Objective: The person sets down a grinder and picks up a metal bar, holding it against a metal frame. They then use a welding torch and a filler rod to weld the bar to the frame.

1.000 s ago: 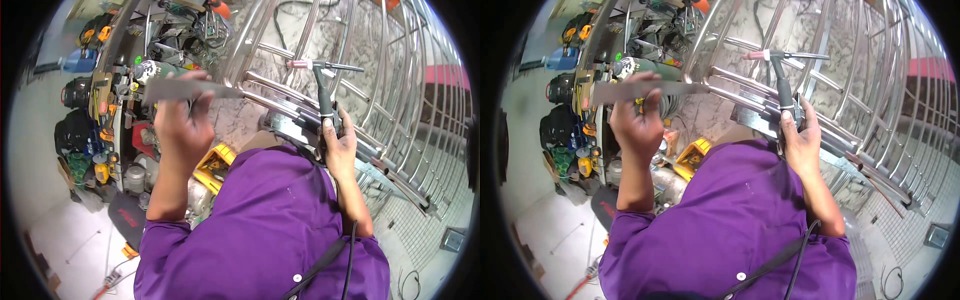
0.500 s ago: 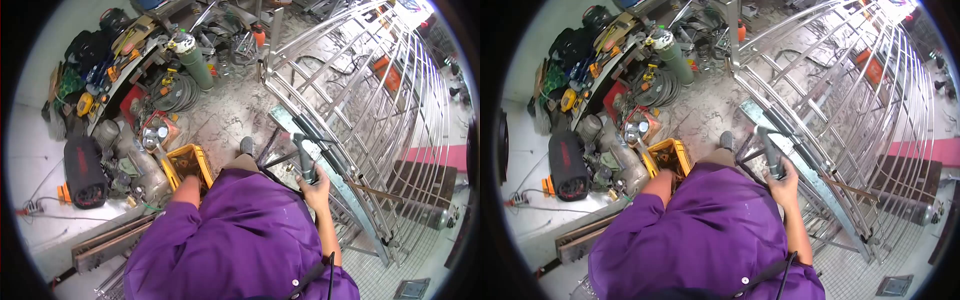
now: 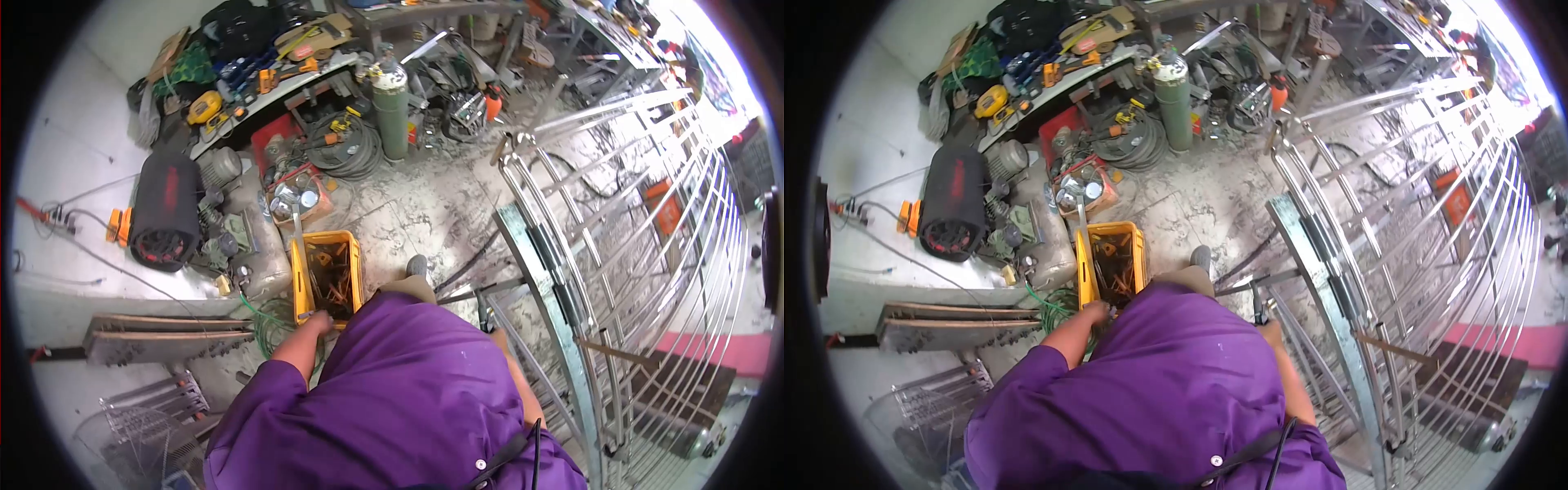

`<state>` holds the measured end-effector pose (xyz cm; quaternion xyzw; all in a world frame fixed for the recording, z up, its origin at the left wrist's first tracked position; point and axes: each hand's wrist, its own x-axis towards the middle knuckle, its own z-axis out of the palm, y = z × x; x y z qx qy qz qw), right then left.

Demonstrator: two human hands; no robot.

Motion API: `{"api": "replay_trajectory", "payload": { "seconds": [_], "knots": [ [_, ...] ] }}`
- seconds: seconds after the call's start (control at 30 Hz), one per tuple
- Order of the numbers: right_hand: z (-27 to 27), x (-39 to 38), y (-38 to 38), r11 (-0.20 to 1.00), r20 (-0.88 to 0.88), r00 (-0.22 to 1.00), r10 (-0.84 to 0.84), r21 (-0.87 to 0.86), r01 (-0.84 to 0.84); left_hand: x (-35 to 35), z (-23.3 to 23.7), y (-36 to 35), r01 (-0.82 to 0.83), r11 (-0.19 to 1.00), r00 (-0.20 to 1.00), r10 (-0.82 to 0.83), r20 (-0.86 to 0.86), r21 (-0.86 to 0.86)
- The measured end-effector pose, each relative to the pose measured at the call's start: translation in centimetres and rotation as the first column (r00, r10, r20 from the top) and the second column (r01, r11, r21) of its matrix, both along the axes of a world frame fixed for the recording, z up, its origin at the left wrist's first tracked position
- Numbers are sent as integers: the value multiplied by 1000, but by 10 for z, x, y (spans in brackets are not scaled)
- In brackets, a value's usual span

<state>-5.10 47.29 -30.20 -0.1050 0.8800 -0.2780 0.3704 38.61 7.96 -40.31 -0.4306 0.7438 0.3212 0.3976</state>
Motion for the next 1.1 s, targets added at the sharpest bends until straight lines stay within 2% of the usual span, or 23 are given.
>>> {"api": "replay_trajectory", "payload": {
  "seconds": [0.03, 0.07, 0.1, 0.17, 0.27, 0.3, 0.37, 0.47, 0.5, 0.53, 0.67, 0.8, 0.87, 0.93, 0.97, 1.03, 1.07, 1.1],
  "knots": [
    [-18, -3, 4, 1000, -37, 999, 23, 18, -23, -18, -1, -11, -19, 997, 996, 12, -92, -75],
    [-32, -7, 8, 998, -32, 998, 62, 31, -61, -45, 42, -12, -231, 967, 907, 175, -384, -106],
    [-43, -10, 13, 994, -24, 995, 95, 46, -94, -67, 41, -18, -313, 931, 819, 166, -550, -186],
    [-42, -13, 11, 989, 59, 990, 129, 60, -132, -123, 103, -28, -450, 893, 745, 361, -561, -23],
    [-19, -2, 3, 992, 35, 995, 91, 87, -94, -158, 133, -48, -160, 969, 776, 6, -631, -188],
    [-11, 1, -3, 997, 61, 995, 73, 22, -74, -170, 155, -54, -173, 984, 851, 129, -510, -40],
    [-11, 7, -6, 994, 113, 993, 37, -106, -25, -180, 148, -73, -142, 990, 915, 121, -386, -25],
    [0, 9, -25, 997, 85, 993, 77, -25, -75, -183, 110, -112, -47, 998, 972, 35, -231, -48],
    [-5, 11, -30, 996, 168, 986, 15, -94, 1, -185, 101, -125, -5, 998, 980, -8, -198, -66],
    [-9, 10, -35, 995, 151, 988, 33, -93, -20, -187, 91, -139, 30, 996, 986, -43, -163, -80],
    [-27, -8, -77, 985, 99, 982, 160, -76, -153, -202, 70, -197, -31, 998, 969, 19, -245, -46],
    [-47, -30, -134, 979, 130, 972, 195, 39, -201, -225, 33, -289, -249, 963, 854, 168, -492, -104],
    [-56, -40, -168, 972, 155, 971, 183, 120, -202, -249, 34, -358, -392, 909, 787, 255, -561, -138],
    [-65, -50, -200, 958, 179, 970, 167, 202, -202, -271, -8, -451, -522, 823, 714, 277, -643, -224],
    [-74, -56, -213, 954, 191, 969, 155, 226, -197, -286, 5, -497, -650, 755, 583, 418, -696, -91],
    [-96, -67, -234, 948, 219, 967, 133, 257, -189, -314, -15, -599, -791, 612, 371, 507, -778, 21],
    [-102, -69, -243, 939, 227, 964, 138, 280, -200, -335, 23, -637, -812, 583, 334, 497, -800, 23],
    [-103, -75, -255, 921, 237, 960, 152, 318, -225, -343, 14, -691, -779, 623, 449, 479, -754, -68]
  ]
}}
